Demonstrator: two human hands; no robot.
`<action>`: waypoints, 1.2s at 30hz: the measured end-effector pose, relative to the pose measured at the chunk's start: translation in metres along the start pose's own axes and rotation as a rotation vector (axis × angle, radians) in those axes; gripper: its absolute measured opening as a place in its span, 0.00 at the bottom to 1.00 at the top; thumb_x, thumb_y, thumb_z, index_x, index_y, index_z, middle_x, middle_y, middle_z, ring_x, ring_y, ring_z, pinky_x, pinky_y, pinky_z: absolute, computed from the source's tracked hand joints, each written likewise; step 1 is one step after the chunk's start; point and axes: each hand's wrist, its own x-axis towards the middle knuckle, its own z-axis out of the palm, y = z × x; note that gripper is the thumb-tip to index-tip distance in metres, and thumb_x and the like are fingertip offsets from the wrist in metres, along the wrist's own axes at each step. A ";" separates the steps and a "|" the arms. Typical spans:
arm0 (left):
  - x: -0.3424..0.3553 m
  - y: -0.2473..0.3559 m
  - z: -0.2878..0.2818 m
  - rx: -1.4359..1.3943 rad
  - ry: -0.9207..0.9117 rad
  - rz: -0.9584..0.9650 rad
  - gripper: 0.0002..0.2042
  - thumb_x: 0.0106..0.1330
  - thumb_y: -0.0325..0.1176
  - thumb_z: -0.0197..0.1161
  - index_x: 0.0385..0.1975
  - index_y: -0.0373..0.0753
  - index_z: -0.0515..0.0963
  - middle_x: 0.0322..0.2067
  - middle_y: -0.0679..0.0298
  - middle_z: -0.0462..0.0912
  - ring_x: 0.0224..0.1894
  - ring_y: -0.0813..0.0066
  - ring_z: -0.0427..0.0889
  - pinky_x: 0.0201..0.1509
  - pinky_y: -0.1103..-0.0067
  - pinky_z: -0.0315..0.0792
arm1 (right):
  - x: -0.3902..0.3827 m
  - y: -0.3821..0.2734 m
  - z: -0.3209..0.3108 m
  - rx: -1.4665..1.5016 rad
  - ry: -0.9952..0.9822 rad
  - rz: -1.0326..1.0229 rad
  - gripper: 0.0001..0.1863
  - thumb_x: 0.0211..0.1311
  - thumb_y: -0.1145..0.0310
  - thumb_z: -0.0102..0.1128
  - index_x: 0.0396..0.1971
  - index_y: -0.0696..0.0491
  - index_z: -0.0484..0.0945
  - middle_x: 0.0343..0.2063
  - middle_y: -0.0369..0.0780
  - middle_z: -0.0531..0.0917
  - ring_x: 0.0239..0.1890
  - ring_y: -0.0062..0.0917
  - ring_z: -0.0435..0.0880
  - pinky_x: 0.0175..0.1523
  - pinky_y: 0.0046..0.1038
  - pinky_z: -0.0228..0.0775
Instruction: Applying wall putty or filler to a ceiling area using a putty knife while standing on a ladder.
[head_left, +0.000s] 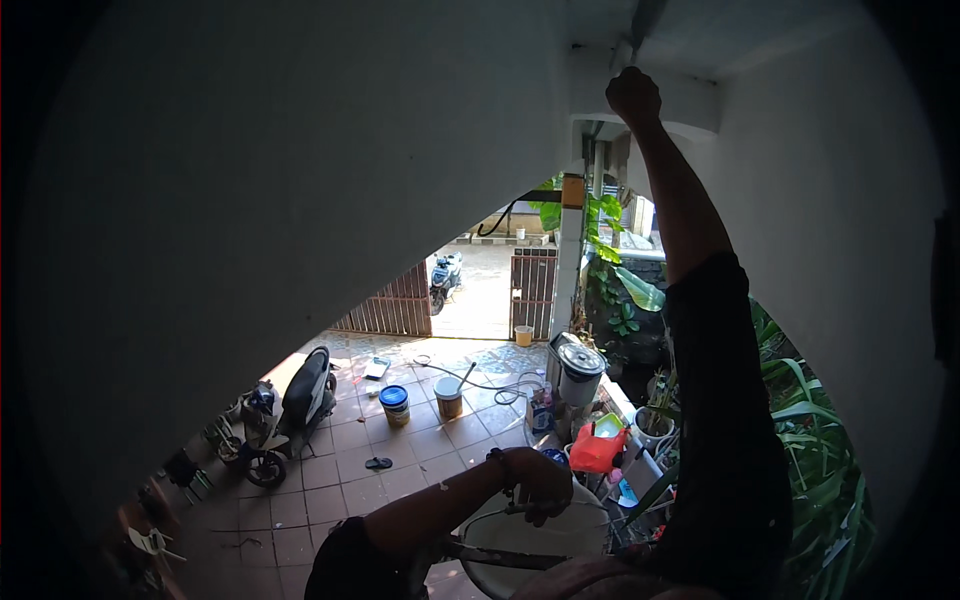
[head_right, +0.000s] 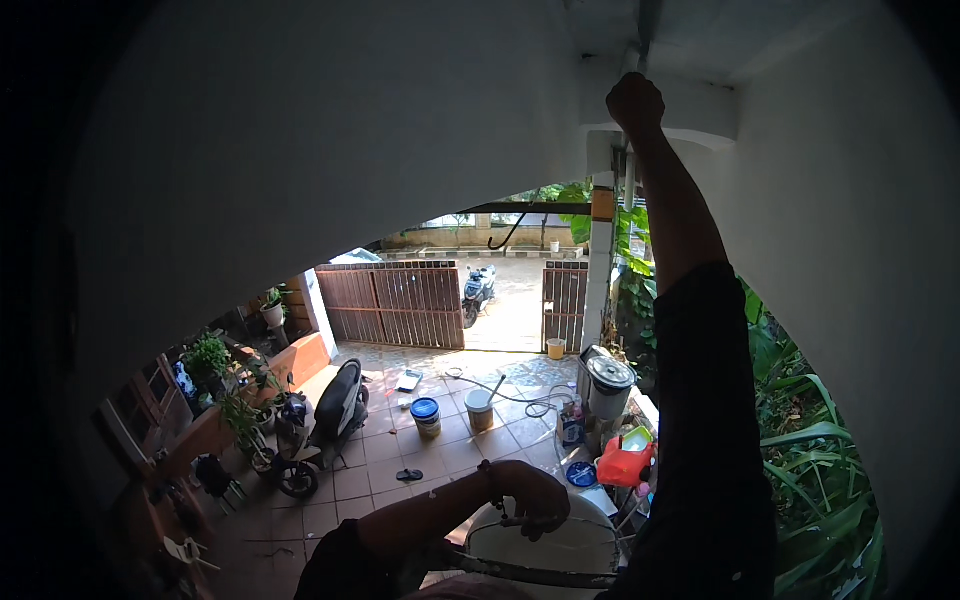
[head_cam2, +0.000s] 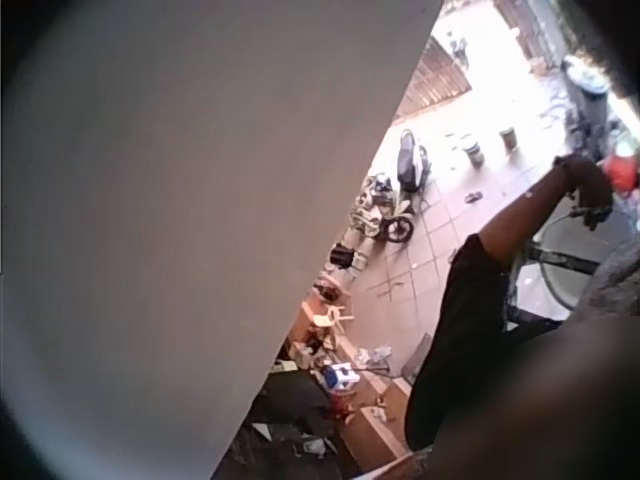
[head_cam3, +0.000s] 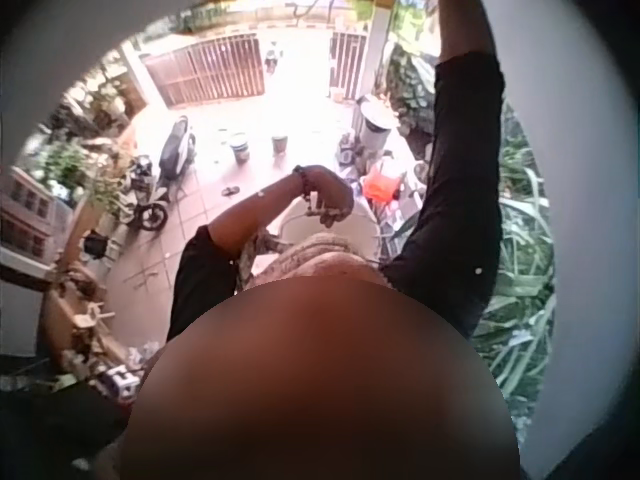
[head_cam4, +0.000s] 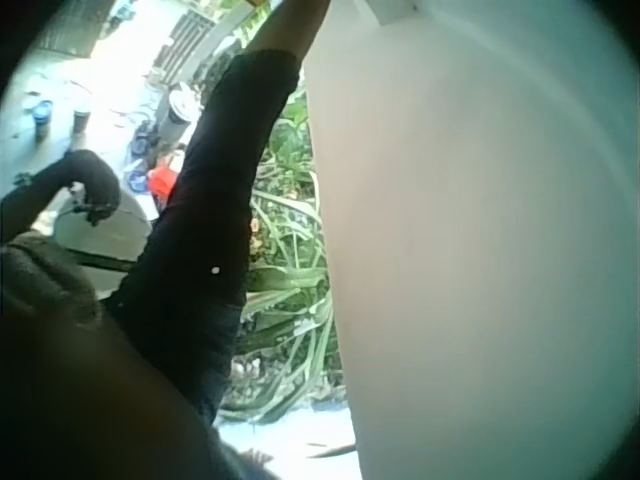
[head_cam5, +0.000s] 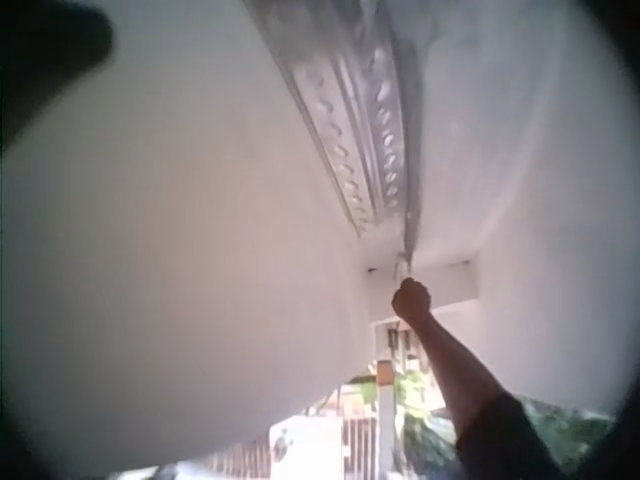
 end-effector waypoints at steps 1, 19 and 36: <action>0.001 0.000 -0.002 -0.029 0.003 -0.021 0.10 0.56 0.30 0.58 0.37 0.33 0.73 0.28 0.57 0.83 0.27 0.71 0.82 0.26 0.78 0.76 | 0.003 0.006 -0.001 -0.160 0.137 -0.169 0.10 0.55 0.68 0.48 0.24 0.59 0.75 0.23 0.44 0.76 0.27 0.38 0.80 0.34 0.36 0.75; -0.014 0.000 0.005 0.167 0.066 0.004 0.12 0.54 0.30 0.62 0.37 0.35 0.75 0.28 0.59 0.83 0.27 0.74 0.82 0.24 0.80 0.75 | -0.081 -0.061 -0.039 0.153 0.134 -0.025 0.09 0.59 0.69 0.48 0.30 0.61 0.69 0.22 0.45 0.78 0.26 0.38 0.82 0.30 0.35 0.76; -0.003 -0.001 -0.004 0.053 0.025 0.008 0.10 0.54 0.29 0.60 0.35 0.34 0.75 0.28 0.58 0.83 0.27 0.72 0.83 0.26 0.78 0.76 | -0.006 -0.017 -0.015 1.938 -0.147 0.627 0.11 0.60 0.64 0.39 0.17 0.46 0.60 0.10 0.33 0.58 0.11 0.20 0.55 0.16 0.25 0.44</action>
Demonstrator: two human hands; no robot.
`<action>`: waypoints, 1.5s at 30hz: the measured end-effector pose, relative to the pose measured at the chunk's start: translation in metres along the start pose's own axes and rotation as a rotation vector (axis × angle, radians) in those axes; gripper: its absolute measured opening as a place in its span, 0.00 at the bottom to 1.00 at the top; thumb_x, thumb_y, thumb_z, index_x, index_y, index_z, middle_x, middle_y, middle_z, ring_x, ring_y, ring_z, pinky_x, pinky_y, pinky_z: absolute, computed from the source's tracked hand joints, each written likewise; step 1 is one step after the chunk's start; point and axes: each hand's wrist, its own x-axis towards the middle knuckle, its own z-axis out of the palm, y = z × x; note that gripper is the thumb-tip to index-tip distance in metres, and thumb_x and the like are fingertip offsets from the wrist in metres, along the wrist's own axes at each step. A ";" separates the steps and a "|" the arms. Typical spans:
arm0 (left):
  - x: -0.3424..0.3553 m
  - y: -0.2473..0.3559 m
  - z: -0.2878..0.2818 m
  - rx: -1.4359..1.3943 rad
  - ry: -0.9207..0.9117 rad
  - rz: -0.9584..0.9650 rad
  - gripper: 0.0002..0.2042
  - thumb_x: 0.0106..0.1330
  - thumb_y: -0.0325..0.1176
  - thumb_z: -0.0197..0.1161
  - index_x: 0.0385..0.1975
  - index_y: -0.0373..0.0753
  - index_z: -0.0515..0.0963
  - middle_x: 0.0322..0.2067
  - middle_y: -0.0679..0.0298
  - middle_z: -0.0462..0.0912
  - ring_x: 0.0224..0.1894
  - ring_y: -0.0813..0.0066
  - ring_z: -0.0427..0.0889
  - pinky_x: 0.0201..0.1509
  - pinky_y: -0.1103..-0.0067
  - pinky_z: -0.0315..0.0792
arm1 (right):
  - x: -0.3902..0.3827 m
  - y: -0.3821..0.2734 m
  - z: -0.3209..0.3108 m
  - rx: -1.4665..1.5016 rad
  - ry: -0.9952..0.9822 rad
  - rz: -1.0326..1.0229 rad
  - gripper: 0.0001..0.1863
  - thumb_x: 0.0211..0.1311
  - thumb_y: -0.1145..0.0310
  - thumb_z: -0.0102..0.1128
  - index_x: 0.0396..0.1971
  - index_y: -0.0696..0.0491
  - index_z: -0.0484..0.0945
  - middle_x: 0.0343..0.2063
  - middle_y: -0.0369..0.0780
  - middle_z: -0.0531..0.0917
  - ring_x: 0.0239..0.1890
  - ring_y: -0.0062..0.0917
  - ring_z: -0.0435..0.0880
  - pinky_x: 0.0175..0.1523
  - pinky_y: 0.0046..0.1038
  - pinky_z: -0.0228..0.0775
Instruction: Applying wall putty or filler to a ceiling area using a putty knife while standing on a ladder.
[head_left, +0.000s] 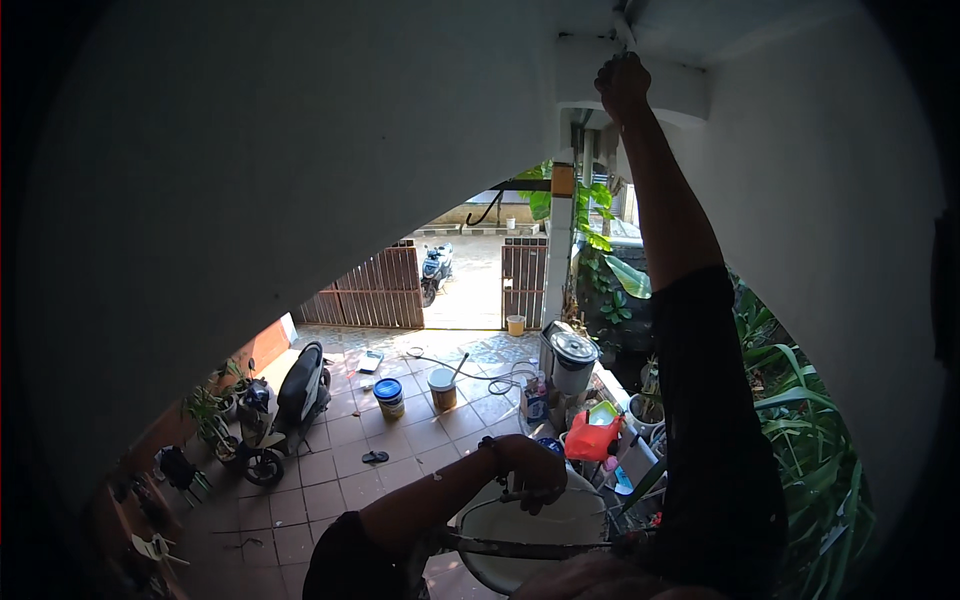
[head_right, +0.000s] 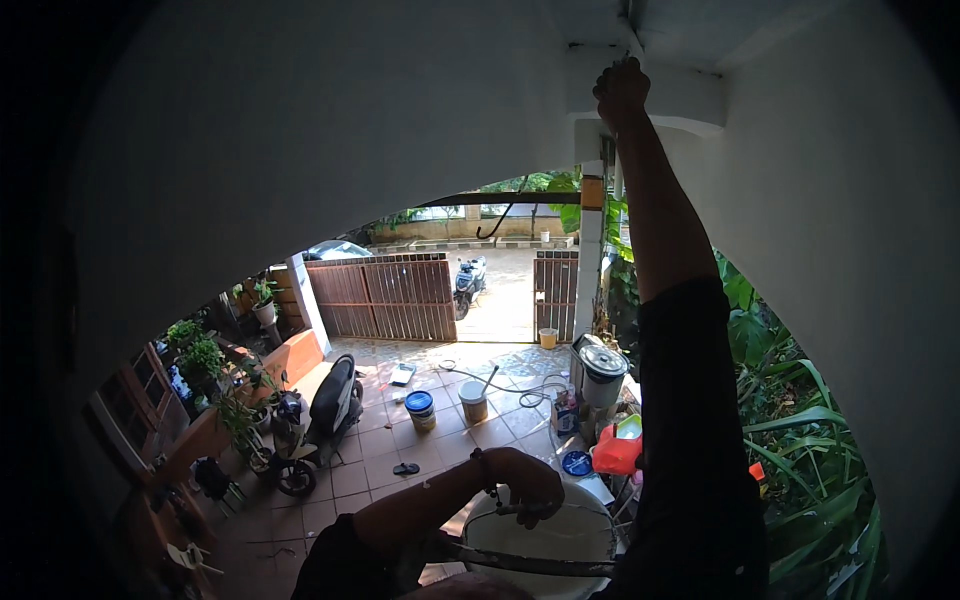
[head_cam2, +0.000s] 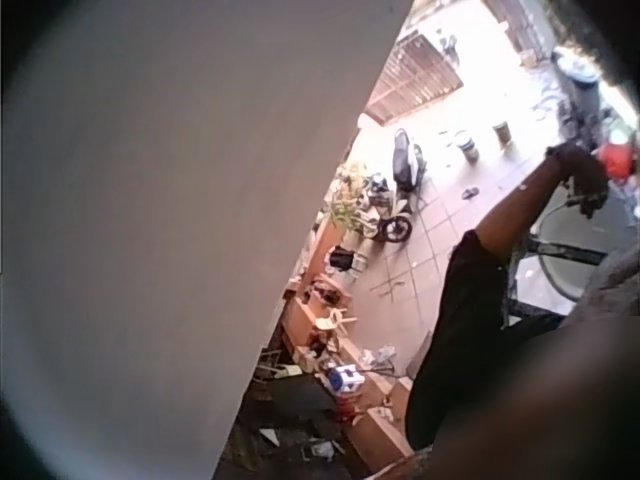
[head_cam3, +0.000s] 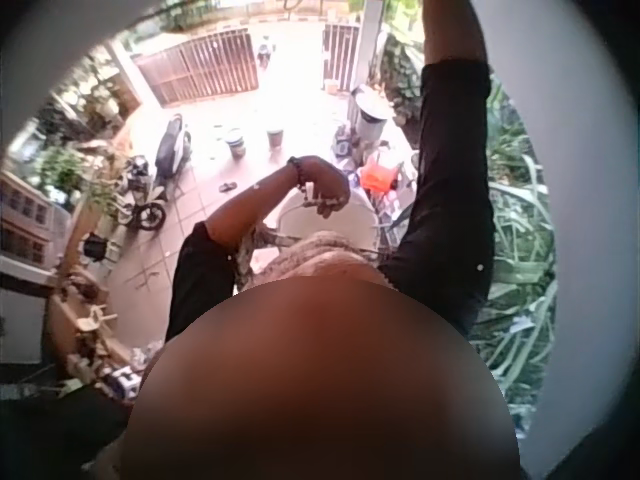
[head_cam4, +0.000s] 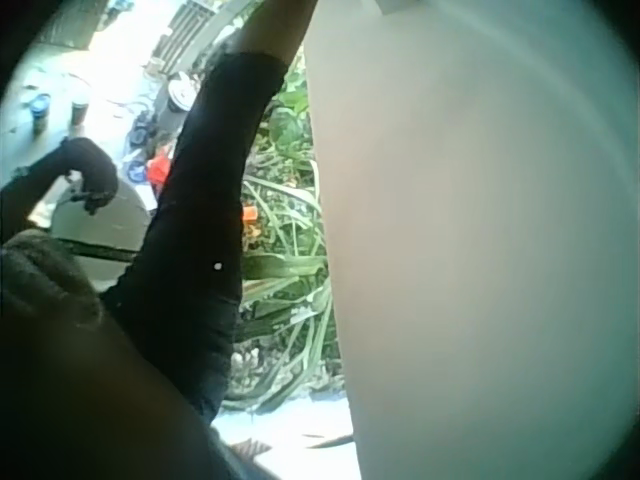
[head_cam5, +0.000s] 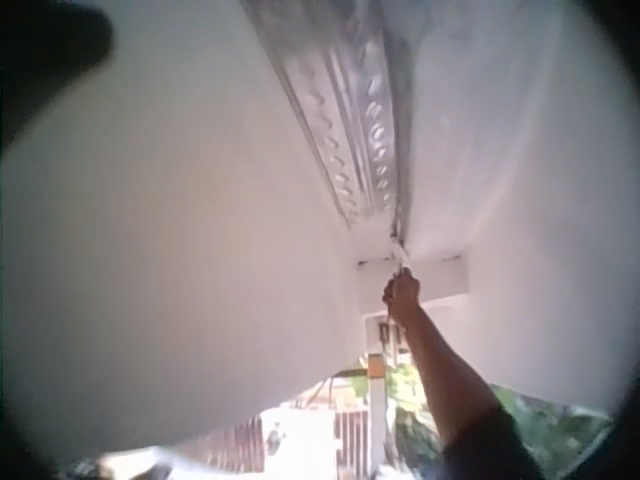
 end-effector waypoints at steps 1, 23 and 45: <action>-0.001 -0.001 -0.001 -0.002 0.003 0.002 0.10 0.54 0.29 0.60 0.35 0.34 0.75 0.28 0.58 0.83 0.27 0.72 0.83 0.26 0.78 0.76 | -0.016 0.002 0.012 -0.029 0.038 -0.023 0.12 0.60 0.65 0.39 0.16 0.45 0.59 0.10 0.32 0.57 0.10 0.19 0.53 0.16 0.26 0.42; -0.004 -0.003 0.001 -0.072 -0.001 -0.021 0.08 0.56 0.29 0.57 0.33 0.35 0.74 0.30 0.57 0.83 0.29 0.71 0.83 0.27 0.77 0.76 | -0.099 -0.007 0.076 0.038 -0.158 -0.075 0.16 0.66 0.59 0.35 0.18 0.46 0.58 0.11 0.32 0.59 0.10 0.19 0.54 0.15 0.22 0.43; -0.001 -0.011 0.001 -0.136 0.028 -0.009 0.08 0.57 0.30 0.56 0.34 0.35 0.74 0.28 0.58 0.83 0.27 0.71 0.82 0.26 0.77 0.76 | -0.058 0.025 0.076 0.050 0.029 -0.066 0.17 0.63 0.55 0.34 0.16 0.44 0.56 0.09 0.32 0.55 0.08 0.21 0.54 0.14 0.24 0.42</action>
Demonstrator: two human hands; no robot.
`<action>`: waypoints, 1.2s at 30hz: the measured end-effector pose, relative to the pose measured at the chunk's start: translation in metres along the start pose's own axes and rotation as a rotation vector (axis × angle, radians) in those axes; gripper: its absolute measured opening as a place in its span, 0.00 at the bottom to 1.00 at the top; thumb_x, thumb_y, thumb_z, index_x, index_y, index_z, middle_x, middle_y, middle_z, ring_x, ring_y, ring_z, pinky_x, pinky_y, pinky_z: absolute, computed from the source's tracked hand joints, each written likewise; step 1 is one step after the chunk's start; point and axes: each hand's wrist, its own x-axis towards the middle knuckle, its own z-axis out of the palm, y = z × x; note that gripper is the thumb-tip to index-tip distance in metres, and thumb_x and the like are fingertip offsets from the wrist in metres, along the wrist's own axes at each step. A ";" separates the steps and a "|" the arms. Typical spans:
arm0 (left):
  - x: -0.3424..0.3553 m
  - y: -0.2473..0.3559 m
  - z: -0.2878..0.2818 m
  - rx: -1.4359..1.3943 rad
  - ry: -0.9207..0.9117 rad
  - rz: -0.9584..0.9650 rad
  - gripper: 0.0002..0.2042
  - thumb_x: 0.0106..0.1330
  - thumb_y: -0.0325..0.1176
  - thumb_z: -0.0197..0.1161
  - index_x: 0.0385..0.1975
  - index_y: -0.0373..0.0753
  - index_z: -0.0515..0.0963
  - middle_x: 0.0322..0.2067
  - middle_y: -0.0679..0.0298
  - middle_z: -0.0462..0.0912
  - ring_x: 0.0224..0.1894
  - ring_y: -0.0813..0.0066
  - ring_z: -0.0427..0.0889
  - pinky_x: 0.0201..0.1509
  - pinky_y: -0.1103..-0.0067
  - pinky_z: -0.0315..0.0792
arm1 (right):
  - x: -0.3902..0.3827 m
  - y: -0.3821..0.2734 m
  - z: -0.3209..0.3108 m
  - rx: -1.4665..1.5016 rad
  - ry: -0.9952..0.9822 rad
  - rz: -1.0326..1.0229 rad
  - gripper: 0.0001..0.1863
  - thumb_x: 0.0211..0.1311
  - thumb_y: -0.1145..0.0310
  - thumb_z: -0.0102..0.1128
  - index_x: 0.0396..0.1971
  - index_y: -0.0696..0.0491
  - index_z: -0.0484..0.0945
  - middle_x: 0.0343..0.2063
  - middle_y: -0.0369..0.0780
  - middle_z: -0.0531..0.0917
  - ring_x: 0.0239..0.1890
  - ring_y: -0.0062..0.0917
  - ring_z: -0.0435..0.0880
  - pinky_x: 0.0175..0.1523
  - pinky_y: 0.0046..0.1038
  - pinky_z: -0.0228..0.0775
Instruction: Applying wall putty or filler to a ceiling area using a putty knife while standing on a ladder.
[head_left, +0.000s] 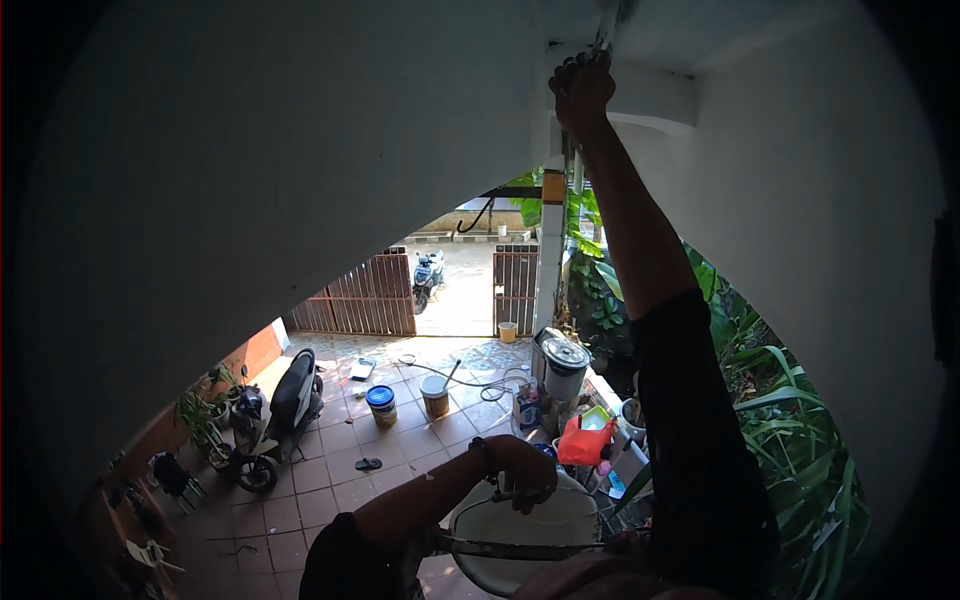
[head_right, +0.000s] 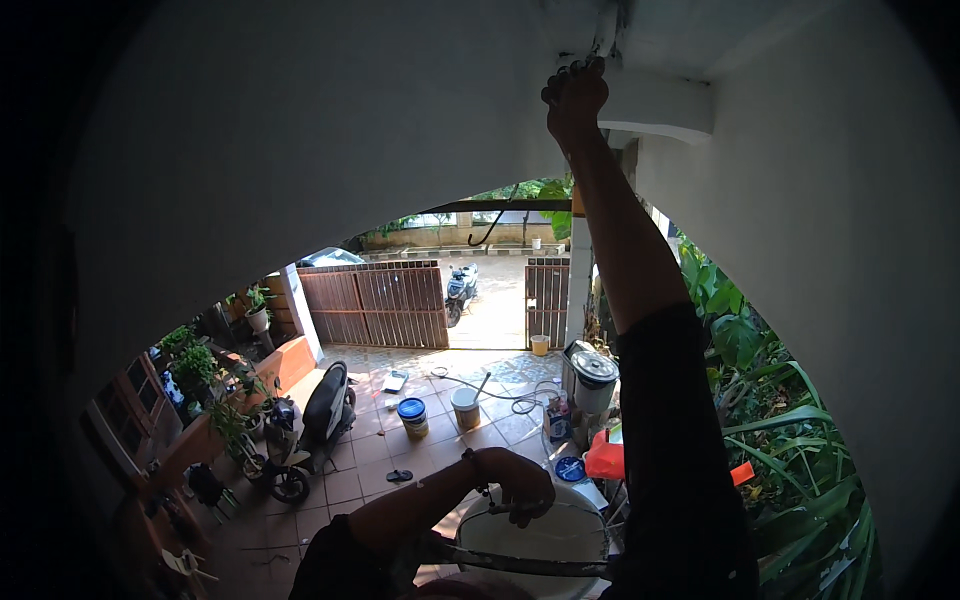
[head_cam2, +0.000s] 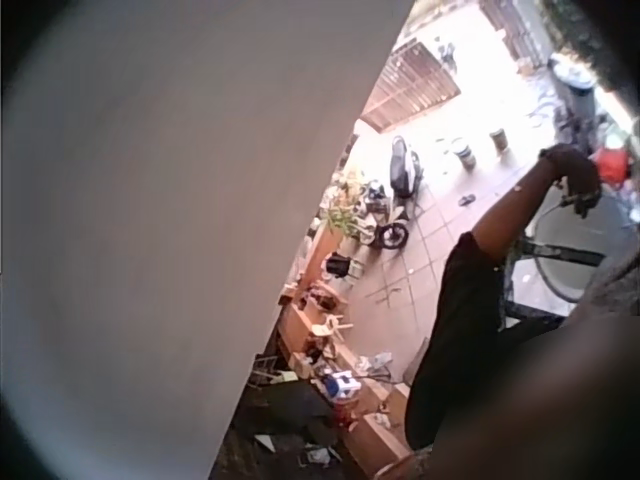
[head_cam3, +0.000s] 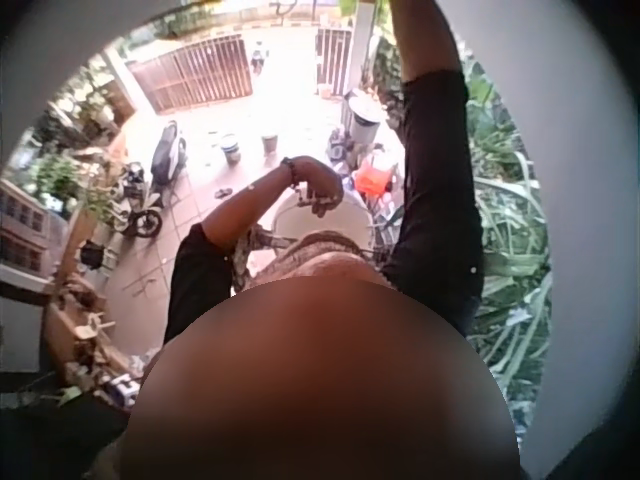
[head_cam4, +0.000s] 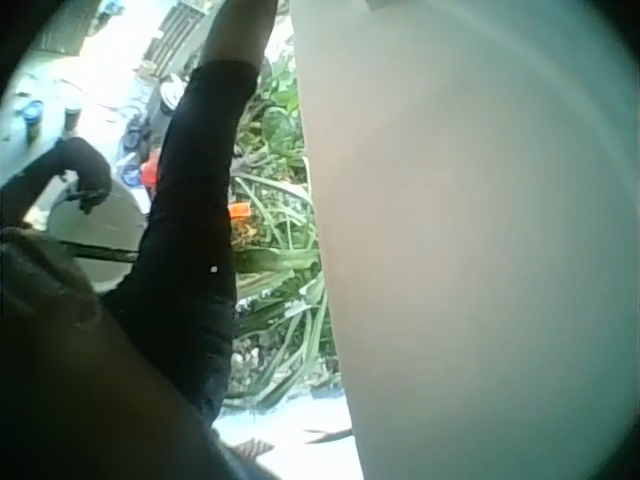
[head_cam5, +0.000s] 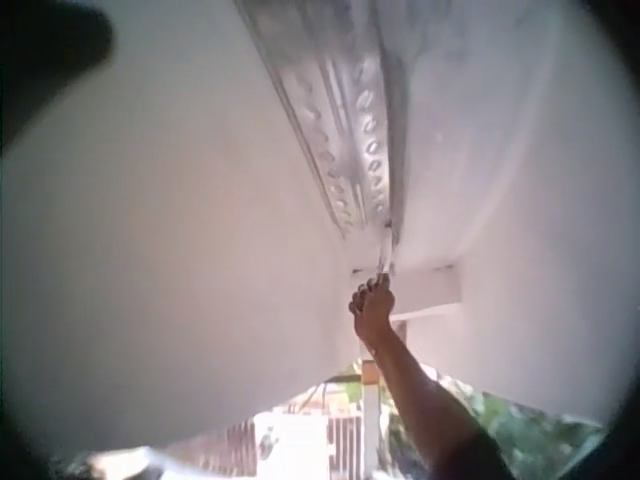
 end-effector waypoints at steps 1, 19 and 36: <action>0.000 -0.001 -0.001 0.003 -0.003 -0.001 0.08 0.57 0.30 0.56 0.34 0.35 0.74 0.28 0.58 0.83 0.27 0.71 0.82 0.26 0.77 0.76 | -0.004 0.005 0.000 0.053 -0.028 0.013 0.17 0.63 0.53 0.34 0.16 0.44 0.57 0.09 0.32 0.56 0.08 0.21 0.54 0.14 0.24 0.42; -0.003 0.009 -0.001 0.078 -0.028 0.007 0.07 0.55 0.28 0.59 0.33 0.36 0.74 0.30 0.57 0.83 0.28 0.73 0.83 0.26 0.78 0.75 | -0.074 -0.063 0.033 0.062 -0.263 -0.049 0.20 0.66 0.53 0.35 0.15 0.45 0.56 0.09 0.31 0.56 0.09 0.18 0.53 0.14 0.22 0.42; -0.005 0.013 -0.003 0.029 0.024 -0.019 0.08 0.52 0.28 0.61 0.32 0.36 0.75 0.29 0.58 0.83 0.28 0.72 0.83 0.26 0.79 0.75 | 0.006 -0.054 -0.049 -0.107 -0.118 0.306 0.13 0.64 0.62 0.37 0.19 0.47 0.59 0.11 0.34 0.59 0.11 0.20 0.55 0.16 0.23 0.42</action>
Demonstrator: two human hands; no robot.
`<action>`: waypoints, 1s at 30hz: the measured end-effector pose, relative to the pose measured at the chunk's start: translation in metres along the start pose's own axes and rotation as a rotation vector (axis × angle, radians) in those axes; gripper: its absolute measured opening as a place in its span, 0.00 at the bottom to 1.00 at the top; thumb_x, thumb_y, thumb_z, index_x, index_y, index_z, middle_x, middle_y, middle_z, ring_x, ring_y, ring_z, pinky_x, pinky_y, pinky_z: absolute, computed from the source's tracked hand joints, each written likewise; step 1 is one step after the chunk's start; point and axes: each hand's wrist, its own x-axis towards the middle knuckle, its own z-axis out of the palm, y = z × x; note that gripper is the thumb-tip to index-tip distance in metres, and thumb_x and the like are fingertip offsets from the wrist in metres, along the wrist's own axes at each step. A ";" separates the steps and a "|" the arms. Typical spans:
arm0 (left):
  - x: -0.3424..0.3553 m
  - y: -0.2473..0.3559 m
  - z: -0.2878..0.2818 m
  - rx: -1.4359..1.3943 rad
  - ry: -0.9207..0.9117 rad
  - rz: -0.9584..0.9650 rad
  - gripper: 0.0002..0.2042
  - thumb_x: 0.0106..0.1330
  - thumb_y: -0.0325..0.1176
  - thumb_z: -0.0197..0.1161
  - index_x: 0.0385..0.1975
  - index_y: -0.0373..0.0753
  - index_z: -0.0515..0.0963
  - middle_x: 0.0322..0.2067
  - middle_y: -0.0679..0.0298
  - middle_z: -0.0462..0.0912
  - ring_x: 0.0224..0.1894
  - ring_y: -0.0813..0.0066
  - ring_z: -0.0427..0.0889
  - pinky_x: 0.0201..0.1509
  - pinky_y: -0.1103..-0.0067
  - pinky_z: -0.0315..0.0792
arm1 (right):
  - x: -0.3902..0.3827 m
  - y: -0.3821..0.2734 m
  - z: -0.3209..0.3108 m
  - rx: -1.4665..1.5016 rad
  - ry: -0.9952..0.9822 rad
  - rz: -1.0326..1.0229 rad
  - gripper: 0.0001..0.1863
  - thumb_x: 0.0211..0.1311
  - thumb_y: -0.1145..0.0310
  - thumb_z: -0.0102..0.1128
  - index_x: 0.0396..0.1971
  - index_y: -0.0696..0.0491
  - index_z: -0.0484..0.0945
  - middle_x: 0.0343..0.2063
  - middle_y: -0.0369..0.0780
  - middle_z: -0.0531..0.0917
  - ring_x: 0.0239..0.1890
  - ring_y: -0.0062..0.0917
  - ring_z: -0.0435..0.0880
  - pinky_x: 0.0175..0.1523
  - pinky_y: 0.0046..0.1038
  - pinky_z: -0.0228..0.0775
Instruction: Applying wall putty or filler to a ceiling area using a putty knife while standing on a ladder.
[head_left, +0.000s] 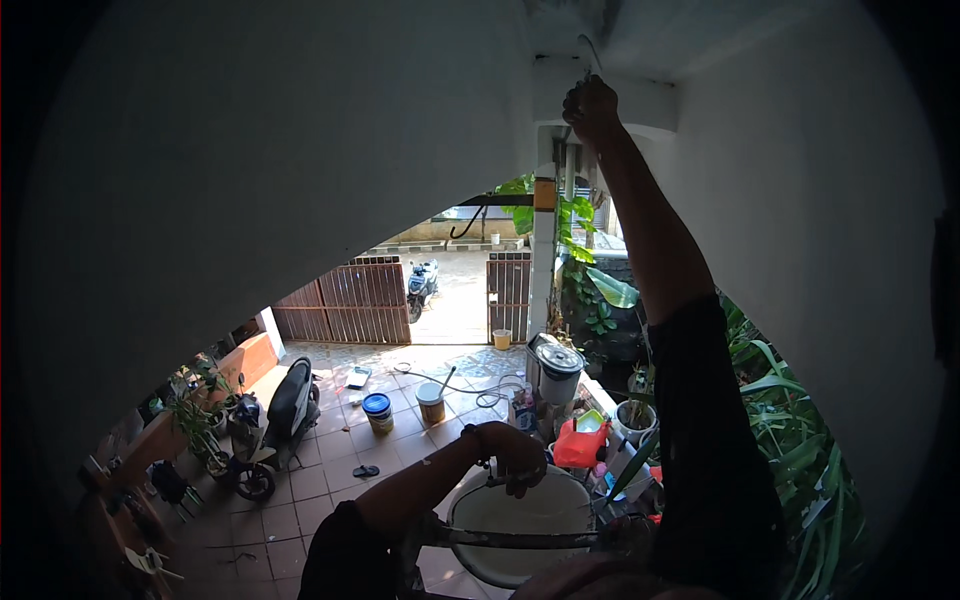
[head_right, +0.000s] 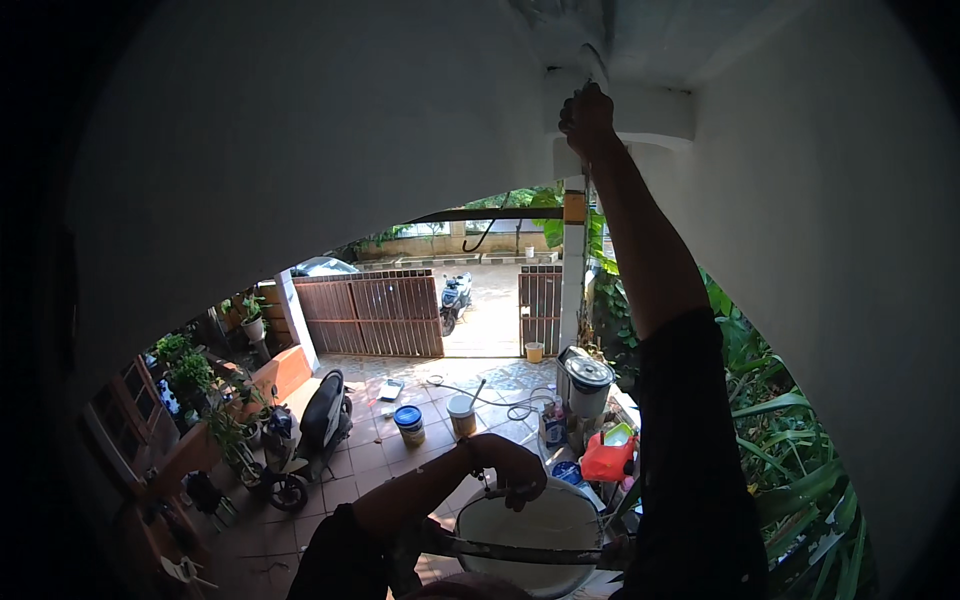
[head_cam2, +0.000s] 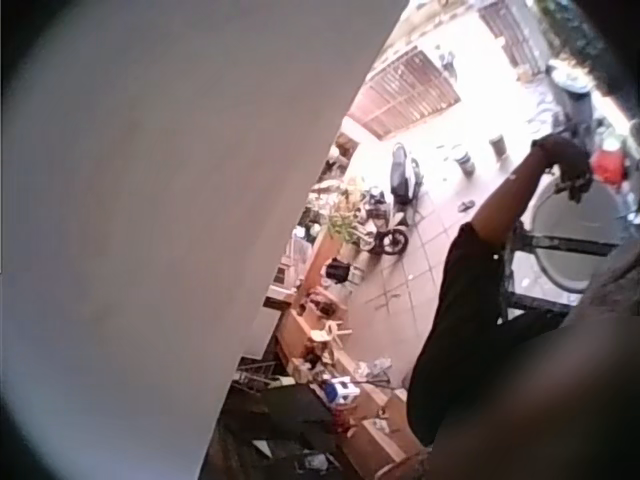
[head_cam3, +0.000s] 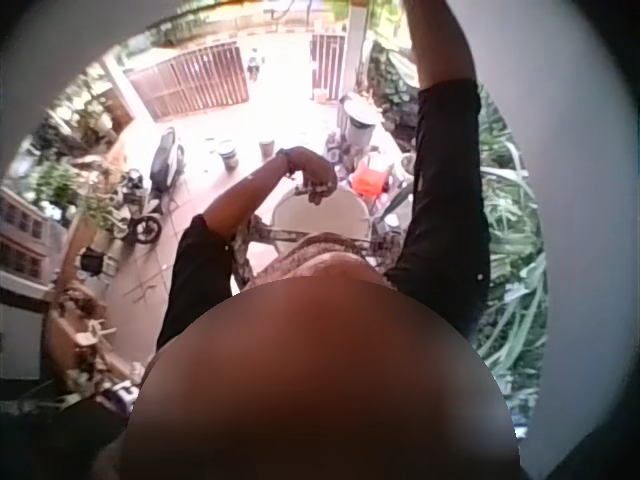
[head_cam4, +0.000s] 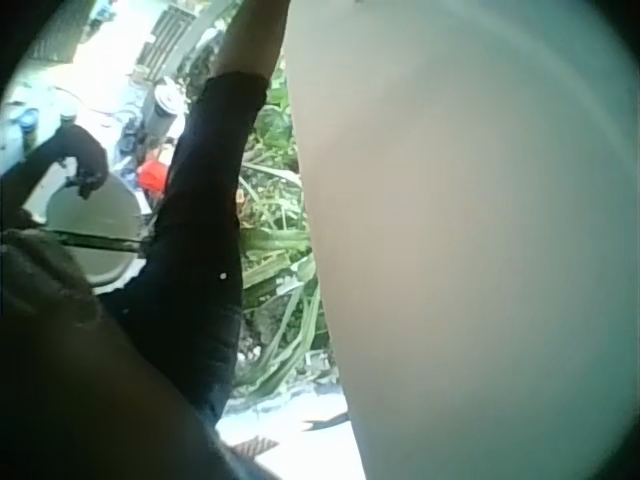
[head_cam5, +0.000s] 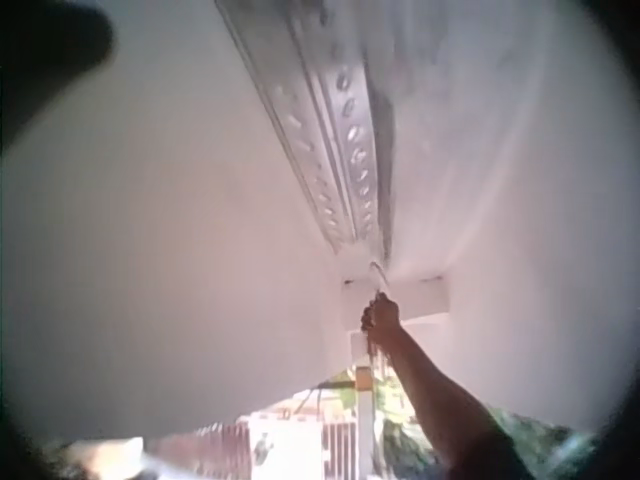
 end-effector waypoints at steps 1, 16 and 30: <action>0.000 -0.001 0.001 0.030 0.007 0.023 0.08 0.52 0.28 0.61 0.32 0.36 0.75 0.29 0.58 0.83 0.28 0.72 0.83 0.26 0.79 0.75 | -0.002 -0.011 0.011 -0.022 0.091 -0.038 0.14 0.63 0.63 0.36 0.17 0.47 0.58 0.10 0.33 0.58 0.11 0.20 0.54 0.16 0.24 0.42; 0.011 -0.015 -0.008 0.114 -0.020 0.040 0.08 0.55 0.29 0.62 0.32 0.34 0.74 0.31 0.55 0.83 0.29 0.71 0.84 0.24 0.76 0.75 | -0.158 -0.029 0.098 -0.119 0.037 -0.264 0.16 0.68 0.57 0.33 0.20 0.47 0.57 0.10 0.32 0.58 0.10 0.18 0.54 0.16 0.23 0.42; 0.009 -0.013 0.002 -0.034 0.023 -0.029 0.08 0.55 0.29 0.58 0.33 0.35 0.74 0.30 0.56 0.83 0.29 0.70 0.83 0.26 0.76 0.76 | -0.035 -0.034 0.018 -0.168 -0.108 -0.206 0.13 0.61 0.67 0.35 0.16 0.46 0.57 0.10 0.33 0.58 0.11 0.20 0.53 0.16 0.25 0.41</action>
